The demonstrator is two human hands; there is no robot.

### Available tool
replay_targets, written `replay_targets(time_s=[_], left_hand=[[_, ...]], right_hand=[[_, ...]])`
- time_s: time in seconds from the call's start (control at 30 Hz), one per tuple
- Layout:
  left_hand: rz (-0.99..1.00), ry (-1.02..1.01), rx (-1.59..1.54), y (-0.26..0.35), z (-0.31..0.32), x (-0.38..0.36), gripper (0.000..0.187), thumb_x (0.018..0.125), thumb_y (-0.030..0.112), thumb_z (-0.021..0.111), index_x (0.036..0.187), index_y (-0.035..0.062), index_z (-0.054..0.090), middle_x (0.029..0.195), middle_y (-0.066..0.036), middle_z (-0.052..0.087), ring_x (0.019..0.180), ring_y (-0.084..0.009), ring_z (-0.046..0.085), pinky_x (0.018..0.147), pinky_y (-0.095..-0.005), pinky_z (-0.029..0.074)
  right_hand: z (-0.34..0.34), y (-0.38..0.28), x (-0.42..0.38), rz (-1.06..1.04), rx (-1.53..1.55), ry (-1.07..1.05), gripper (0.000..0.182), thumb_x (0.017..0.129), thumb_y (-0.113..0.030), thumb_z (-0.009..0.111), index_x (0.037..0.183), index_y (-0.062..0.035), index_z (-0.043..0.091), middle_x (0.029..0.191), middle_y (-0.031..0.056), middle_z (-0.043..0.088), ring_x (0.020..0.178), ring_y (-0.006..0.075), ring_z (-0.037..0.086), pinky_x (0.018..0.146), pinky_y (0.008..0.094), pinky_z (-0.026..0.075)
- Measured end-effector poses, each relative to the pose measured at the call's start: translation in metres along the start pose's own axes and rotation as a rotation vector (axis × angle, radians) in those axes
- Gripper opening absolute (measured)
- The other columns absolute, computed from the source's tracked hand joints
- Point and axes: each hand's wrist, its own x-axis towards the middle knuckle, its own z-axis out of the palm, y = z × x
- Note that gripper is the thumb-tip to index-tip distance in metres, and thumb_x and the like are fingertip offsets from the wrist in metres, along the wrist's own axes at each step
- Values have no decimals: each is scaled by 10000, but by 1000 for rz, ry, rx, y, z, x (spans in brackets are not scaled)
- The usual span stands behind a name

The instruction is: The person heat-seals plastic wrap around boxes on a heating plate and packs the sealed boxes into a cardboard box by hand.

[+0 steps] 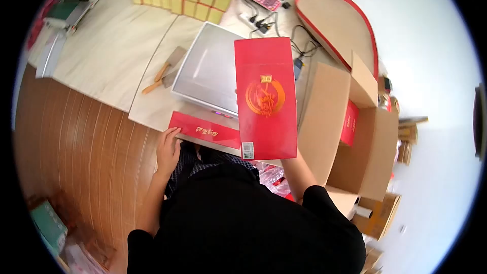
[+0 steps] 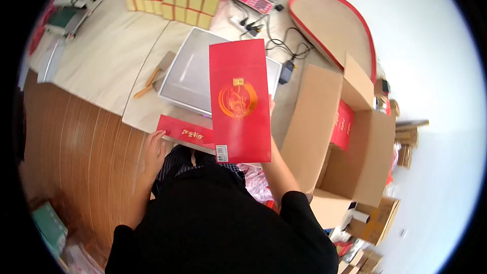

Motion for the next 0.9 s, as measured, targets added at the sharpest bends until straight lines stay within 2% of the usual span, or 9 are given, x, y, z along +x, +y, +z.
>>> replay_targets(time_s=[0.17,0.37,0.57,0.67,0.7,0.77,0.8,0.83,0.9], left_hand=[[82,-72,-7,19,4,12,329,810,-11,555,1134,31,596,1133,-140,574,1060,-322,537,931,-401,402],[157,-181,-82,26,6,23,300,820,2,561,1116,25,604,1117,-143,585,1052,-322,540,921,-388,412],[216,-215,-86,34,9,42,242,881,51,542,1113,17,603,1120,-153,583,1063,-313,542,935,-376,410],[225,-222,-95,37,9,48,234,896,77,539,1114,23,604,1119,-148,584,1070,-307,542,945,-375,407],[222,-237,-98,37,9,50,231,897,82,539,1112,27,606,1118,-143,585,1068,-306,544,945,-376,409],[203,-224,-84,35,7,52,228,899,87,540,1109,30,608,1116,-138,587,1066,-304,546,946,-377,410],[198,-240,-85,34,6,52,228,898,84,538,1108,32,609,1115,-134,588,1063,-303,547,948,-377,409],[188,-255,-87,33,4,51,227,898,82,536,1107,34,610,1113,-130,589,1060,-302,549,950,-377,408],[163,-212,-86,27,3,51,228,888,66,534,1100,34,612,1109,-128,591,1047,-304,550,933,-379,413]], right_hand=[[49,20,-1,-99,55,-41,607,917,-379,521,1344,24,368,1266,230,467,1048,307,560,830,395,537],[33,20,1,-111,251,-129,580,956,-377,446,1364,22,344,1307,254,422,1125,358,508,865,427,537],[23,14,-4,-206,271,-90,578,956,-386,453,1370,2,345,1297,245,446,1083,341,536,867,401,529],[41,-2,-24,-371,30,33,601,918,-441,490,1347,-30,397,1252,188,511,1035,272,575,846,394,521],[-4,-16,-18,-368,-33,-8,627,894,-475,530,1344,-55,410,1257,147,518,1076,237,567,887,395,504],[6,-25,-22,-271,-380,445,635,863,-450,576,1345,-66,425,1217,135,542,1086,235,561,898,364,480],[0,-28,-4,-514,-841,394,664,828,-424,623,1344,-54,431,1257,146,507,1098,235,543,931,334,448],[-10,-30,6,-553,-1357,591,747,747,-430,686,1357,-85,429,1312,199,434,1156,317,477,993,400,380],[-23,-17,20,-719,-2209,848,831,641,-442,750,1351,-134,448,1333,249,368,1196,397,397,1016,486,308]])
